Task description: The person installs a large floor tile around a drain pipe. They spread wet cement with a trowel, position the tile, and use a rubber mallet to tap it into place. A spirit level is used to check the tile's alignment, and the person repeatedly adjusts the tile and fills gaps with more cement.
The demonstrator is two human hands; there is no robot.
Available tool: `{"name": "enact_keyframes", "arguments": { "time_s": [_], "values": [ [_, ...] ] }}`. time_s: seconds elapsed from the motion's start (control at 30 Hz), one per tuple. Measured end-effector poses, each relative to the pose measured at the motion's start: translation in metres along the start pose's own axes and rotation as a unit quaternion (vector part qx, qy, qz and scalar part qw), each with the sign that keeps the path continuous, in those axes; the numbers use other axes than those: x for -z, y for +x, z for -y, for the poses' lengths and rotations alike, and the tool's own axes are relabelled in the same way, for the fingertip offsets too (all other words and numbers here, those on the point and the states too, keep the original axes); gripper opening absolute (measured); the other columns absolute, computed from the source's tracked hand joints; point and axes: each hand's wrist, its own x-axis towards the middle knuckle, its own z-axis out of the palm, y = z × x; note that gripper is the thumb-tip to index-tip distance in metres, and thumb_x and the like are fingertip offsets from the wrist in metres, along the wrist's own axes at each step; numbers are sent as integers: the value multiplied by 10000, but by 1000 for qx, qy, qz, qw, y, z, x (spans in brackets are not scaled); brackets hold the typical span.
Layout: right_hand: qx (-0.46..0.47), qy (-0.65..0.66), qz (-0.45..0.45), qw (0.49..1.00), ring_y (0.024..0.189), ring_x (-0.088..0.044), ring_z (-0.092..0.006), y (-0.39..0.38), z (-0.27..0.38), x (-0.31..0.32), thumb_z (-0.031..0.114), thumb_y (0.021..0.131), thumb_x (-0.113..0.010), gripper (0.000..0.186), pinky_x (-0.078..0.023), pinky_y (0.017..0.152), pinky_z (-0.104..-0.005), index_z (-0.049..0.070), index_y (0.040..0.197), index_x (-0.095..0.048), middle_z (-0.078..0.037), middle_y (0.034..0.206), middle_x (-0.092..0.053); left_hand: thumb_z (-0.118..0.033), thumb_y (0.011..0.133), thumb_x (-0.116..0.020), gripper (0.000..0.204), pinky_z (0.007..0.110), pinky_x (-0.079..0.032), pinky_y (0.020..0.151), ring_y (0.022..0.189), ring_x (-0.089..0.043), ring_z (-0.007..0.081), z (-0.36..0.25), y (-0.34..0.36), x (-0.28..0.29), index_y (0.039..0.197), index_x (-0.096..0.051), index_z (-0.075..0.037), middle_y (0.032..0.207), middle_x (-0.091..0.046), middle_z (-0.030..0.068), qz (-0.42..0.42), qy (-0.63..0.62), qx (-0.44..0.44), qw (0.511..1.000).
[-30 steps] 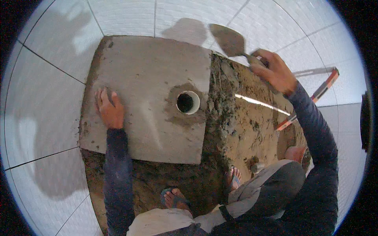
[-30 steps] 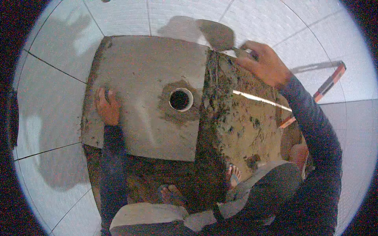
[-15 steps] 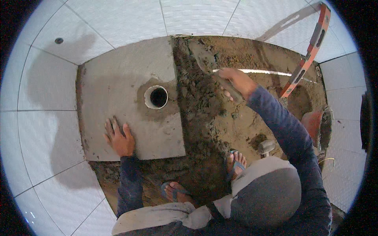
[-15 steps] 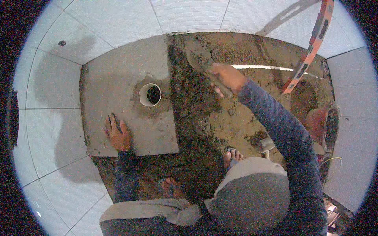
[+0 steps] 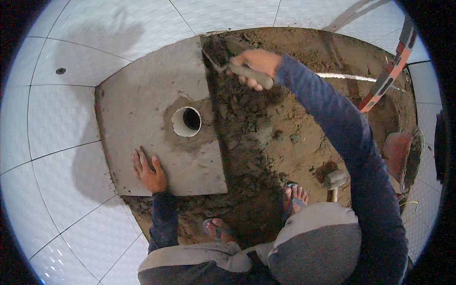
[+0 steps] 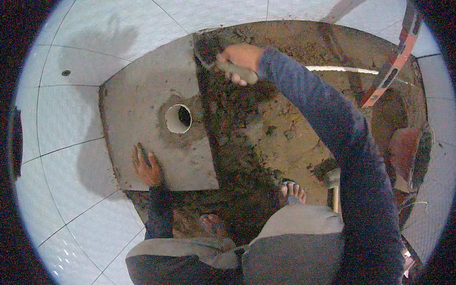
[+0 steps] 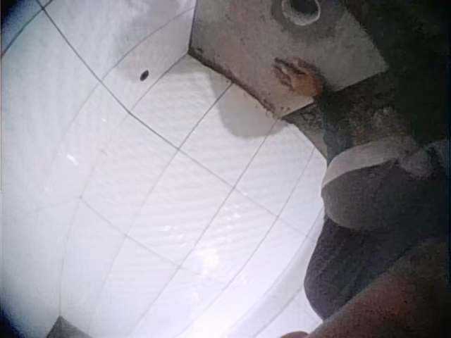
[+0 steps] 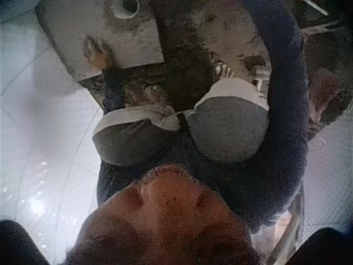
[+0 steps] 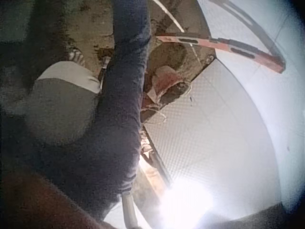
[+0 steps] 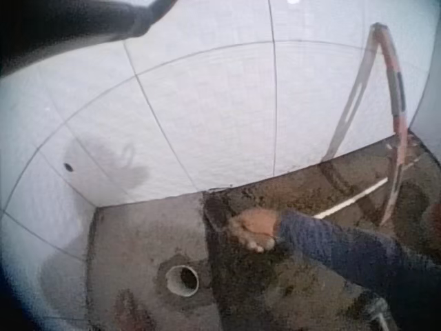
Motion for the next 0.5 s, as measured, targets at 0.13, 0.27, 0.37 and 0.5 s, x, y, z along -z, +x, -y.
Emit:
{"name": "enact_keyframes", "arguments": {
  "time_s": [0.13,0.27,0.37,0.5],
  "values": [
    [-67,-6,-66,996,441,-498,-126,-11,-5,-6,361,978,-496,356,-433,361,-313,73,1146,-620,-28,733,-546,-394,998,-503,570,539,-170,1196,1455,-350,331,-2,2,-1,1493,-463,-114,1564,-408,133,-7,-3,-13,1000],
    [76,-61,-153,983,463,-521,-137,8,6,-4,327,970,-470,318,-454,376,-326,71,1100,-608,-44,749,-558,-374,995,-506,562,552,-189,1185,1440,-369,342,0,2,-1,1483,-472,-98,1561,-409,141,0,23,-19,1000],
    [35,-93,-67,993,472,-529,-138,13,8,2,325,968,-467,318,-460,385,-331,73,1101,-609,-46,745,-555,-370,993,-509,562,558,-193,1181,1435,-377,342,1,3,-2,1479,-474,-89,1557,-414,142,-1,11,-27,1000],
    [-72,-19,-65,995,469,-520,-128,6,2,11,328,976,-462,345,-443,377,-324,84,1156,-628,-32,739,-550,-375,994,-508,565,557,-189,1182,1434,-378,342,0,4,-2,1475,-475,-80,1554,-418,144,10,4,-5,1000]
  ]
}}
